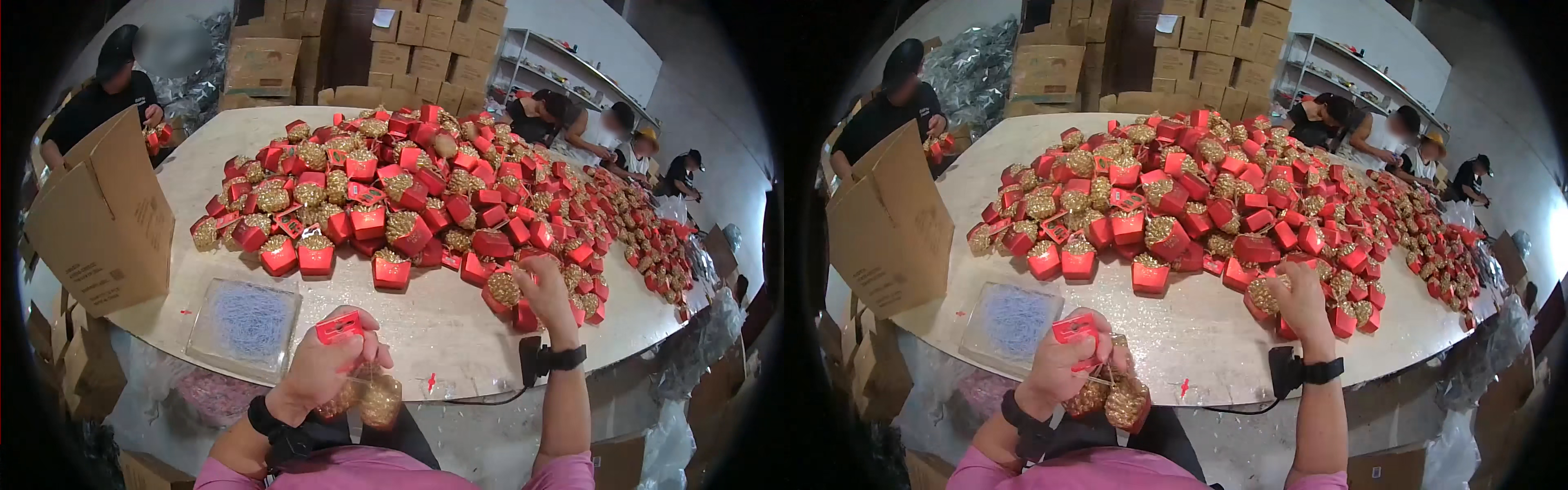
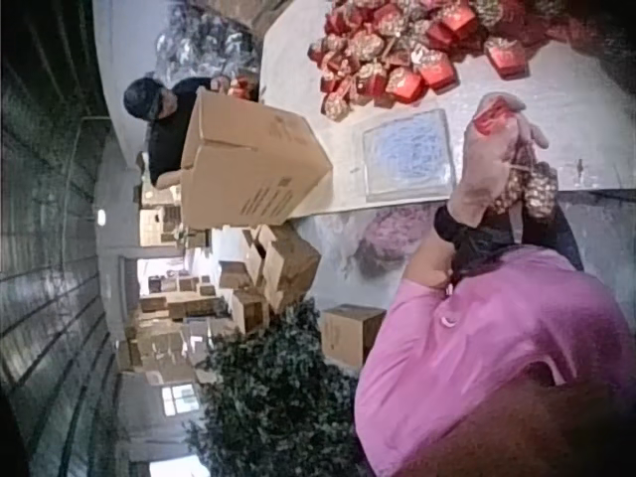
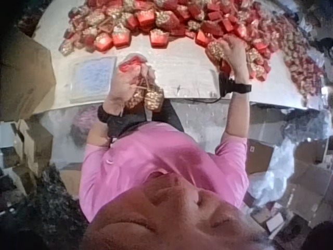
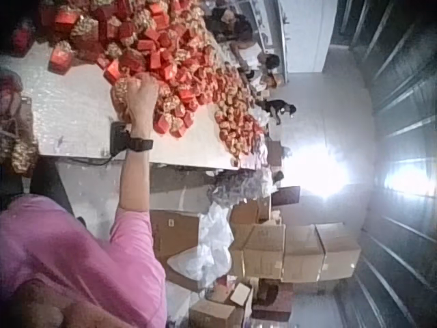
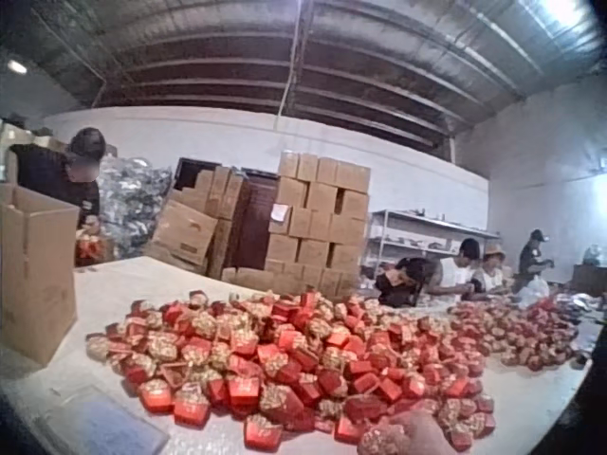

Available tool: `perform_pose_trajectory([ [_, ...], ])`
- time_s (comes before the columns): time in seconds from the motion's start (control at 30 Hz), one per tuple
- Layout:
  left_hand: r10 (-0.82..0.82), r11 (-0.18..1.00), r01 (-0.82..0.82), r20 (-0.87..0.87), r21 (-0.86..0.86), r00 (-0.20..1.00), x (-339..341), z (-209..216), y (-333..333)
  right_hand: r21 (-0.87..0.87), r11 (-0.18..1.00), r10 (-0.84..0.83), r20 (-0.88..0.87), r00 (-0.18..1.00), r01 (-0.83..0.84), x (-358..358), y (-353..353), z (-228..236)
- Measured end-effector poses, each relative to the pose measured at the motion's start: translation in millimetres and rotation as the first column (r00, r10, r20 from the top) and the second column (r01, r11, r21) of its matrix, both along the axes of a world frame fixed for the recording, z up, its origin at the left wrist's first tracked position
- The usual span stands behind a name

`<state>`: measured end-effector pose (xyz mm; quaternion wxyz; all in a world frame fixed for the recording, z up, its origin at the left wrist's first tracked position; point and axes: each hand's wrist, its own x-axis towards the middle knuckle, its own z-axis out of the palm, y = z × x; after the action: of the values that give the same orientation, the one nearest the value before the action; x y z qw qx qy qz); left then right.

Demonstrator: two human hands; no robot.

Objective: Tagging red and gold fry-shaped gift boxes and recording the count with a hand-held digital counter.

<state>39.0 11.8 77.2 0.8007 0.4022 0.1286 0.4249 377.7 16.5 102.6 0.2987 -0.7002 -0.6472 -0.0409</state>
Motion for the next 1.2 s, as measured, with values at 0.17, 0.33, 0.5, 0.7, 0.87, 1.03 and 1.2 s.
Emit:
perform_pose_trajectory([
  [0.17,0.133,0.981,-0.114,0.117,-0.156,0.984,2.2,-5.7,3.1,-0.024,1.0,0.016,-0.043,0.999,-0.017,3.7,4.9,-54.5],
  [0.33,0.206,0.962,-0.182,0.105,-0.202,0.973,-2.2,-8.6,7.7,0.013,0.996,0.085,0.097,0.992,-0.086,-45.3,2.0,-72.4],
  [0.5,0.221,0.96,-0.213,0.026,-0.18,0.975,1.3,-6.5,8.6,0.002,0.985,0.159,0.37,0.915,-0.172,-88.4,-11.1,-80.1],
  [0.7,0.241,0.955,-0.232,0.028,-0.184,0.97,-1.5,-9.3,9.3,-0.056,0.926,0.371,-0.03,0.928,-0.372,-77.0,-14.1,-53.1],
  [0.87,0.194,0.967,-0.17,0.116,-0.188,0.974,-2.3,-12.4,8.2,-0.002,0.955,0.292,-0.151,0.944,-0.296,-59.5,17.2,-57.4],
  [1.03,0.195,0.968,-0.167,0.139,-0.19,0.971,-6.3,-13.2,8.9,-0.146,0.868,0.461,-0.118,0.88,-0.474,-80.2,34.4,-67.7],
  [1.2,0.213,0.962,-0.187,0.12,-0.197,0.969,-9.5,-15.4,10.3,-0.261,0.823,0.544,0.109,0.832,-0.504,-108.6,29.0,-71.8],
])
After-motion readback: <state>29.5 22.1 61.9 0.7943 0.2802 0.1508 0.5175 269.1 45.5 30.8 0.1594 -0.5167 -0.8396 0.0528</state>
